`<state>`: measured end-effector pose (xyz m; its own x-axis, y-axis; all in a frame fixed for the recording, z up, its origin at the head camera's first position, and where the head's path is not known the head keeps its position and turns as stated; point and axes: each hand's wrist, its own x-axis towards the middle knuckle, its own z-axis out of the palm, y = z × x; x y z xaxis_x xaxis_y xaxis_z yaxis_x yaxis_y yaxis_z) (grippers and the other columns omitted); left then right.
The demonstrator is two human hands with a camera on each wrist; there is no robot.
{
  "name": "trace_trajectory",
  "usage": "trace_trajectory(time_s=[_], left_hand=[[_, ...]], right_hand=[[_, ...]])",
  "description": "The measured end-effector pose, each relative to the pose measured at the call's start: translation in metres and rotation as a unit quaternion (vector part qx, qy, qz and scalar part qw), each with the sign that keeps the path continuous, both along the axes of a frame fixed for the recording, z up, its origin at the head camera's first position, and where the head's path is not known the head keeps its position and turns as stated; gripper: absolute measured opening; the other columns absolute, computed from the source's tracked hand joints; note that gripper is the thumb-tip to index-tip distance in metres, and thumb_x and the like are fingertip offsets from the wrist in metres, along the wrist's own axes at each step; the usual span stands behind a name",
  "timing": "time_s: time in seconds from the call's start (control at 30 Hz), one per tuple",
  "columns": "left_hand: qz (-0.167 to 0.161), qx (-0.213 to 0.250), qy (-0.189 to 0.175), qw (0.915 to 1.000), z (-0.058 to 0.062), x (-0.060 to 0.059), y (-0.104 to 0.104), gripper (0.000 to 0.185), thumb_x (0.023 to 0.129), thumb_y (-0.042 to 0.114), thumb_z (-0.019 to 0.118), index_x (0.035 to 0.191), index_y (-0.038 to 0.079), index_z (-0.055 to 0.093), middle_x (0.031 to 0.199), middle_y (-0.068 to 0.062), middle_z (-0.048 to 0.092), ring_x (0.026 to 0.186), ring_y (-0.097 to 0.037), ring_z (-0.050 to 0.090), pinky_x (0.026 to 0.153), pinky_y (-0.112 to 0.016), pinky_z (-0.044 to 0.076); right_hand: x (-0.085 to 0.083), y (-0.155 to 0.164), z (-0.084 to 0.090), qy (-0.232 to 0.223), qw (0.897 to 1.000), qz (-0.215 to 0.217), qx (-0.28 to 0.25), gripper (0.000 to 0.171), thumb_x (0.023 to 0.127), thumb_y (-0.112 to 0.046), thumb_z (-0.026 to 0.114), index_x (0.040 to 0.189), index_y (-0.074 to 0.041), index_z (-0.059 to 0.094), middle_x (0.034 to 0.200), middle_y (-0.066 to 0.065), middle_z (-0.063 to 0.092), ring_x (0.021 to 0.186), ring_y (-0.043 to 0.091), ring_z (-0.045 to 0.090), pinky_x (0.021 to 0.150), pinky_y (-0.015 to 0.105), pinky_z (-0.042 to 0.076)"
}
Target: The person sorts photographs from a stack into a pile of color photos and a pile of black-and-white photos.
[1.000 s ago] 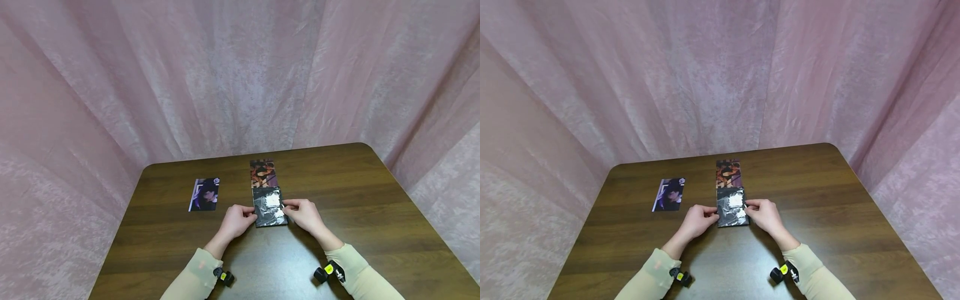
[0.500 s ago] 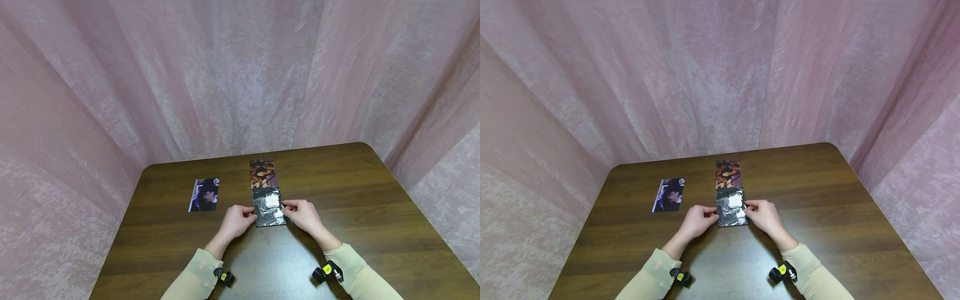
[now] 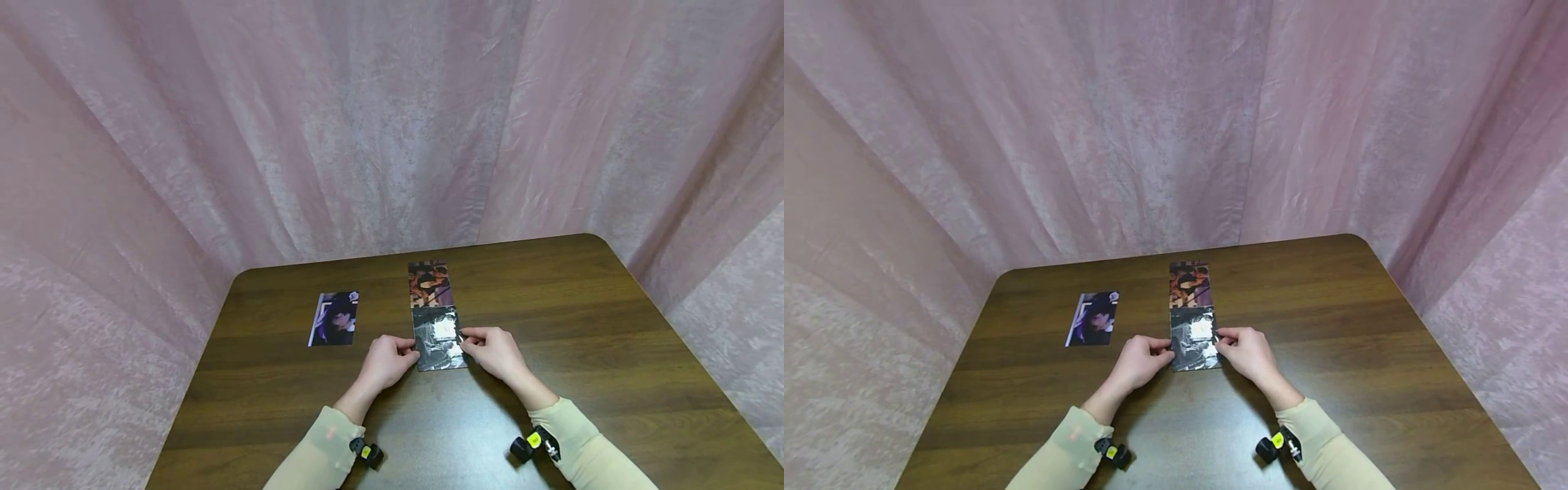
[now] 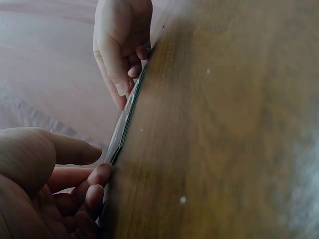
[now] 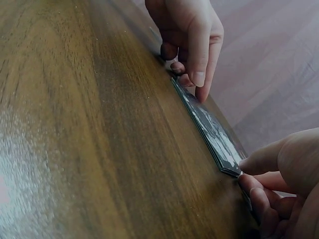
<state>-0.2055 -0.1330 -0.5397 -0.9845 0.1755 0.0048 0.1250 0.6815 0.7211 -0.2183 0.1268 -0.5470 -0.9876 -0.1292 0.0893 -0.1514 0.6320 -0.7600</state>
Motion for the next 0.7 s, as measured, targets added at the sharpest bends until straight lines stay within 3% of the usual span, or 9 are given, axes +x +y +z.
trace_trajectory(time_s=[0.2, 0.43, 0.57, 0.7], left_hand=[[0.0, -0.013, 0.007, 0.9999, 0.0, 0.0, -0.001, 0.028, 0.095, 0.02, 0.079, 0.12, 0.007, 0.083, 0.083, 0.01, 0.074, 0.072, -0.007, 0.059, 0.072, -0.032, 0.051], [-0.012, 0.01, 0.004, 0.9999, 0.004, 0.001, -0.006, 0.031, 0.096, 0.018, 0.078, 0.123, 0.005, 0.081, 0.083, 0.01, 0.072, 0.071, -0.007, 0.059, 0.07, -0.03, 0.05], [-0.013, 0.034, 0.008, 0.9993, 0.005, 0.001, -0.017, 0.034, 0.095, 0.016, 0.079, 0.126, 0.003, 0.078, 0.085, 0.006, 0.07, 0.069, -0.008, 0.057, 0.066, -0.028, 0.048], [0.009, 0.038, 0.017, 0.9991, 0.007, -0.002, -0.035, 0.034, 0.096, 0.016, 0.079, 0.127, 0.002, 0.077, 0.088, 0.004, 0.069, 0.07, -0.01, 0.056, 0.065, -0.028, 0.047]], right_hand=[[0.0, -0.001, 0.002, 0.005, 1.0, 0.004, 0.006, 0.029, 0.09, -0.014, 0.075, 0.117, -0.006, 0.083, 0.085, -0.005, 0.076, 0.076, 0.008, 0.064, 0.071, 0.032, 0.05], [-0.003, -0.001, 0.005, -0.007, 1.0, 0.013, 0.002, 0.033, 0.093, -0.017, 0.077, 0.122, -0.004, 0.08, 0.091, -0.003, 0.079, 0.081, 0.01, 0.067, 0.076, 0.034, 0.052], [-0.006, -0.003, 0.009, -0.003, 1.0, 0.0, -0.01, 0.034, 0.094, -0.017, 0.075, 0.126, -0.003, 0.079, 0.094, -0.002, 0.079, 0.085, 0.011, 0.07, 0.08, 0.035, 0.054], [-0.009, -0.014, 0.016, 0.003, 1.0, -0.007, -0.03, 0.036, 0.095, -0.015, 0.072, 0.128, -0.002, 0.078, 0.095, 0.0, 0.078, 0.087, 0.013, 0.072, 0.082, 0.036, 0.054]])
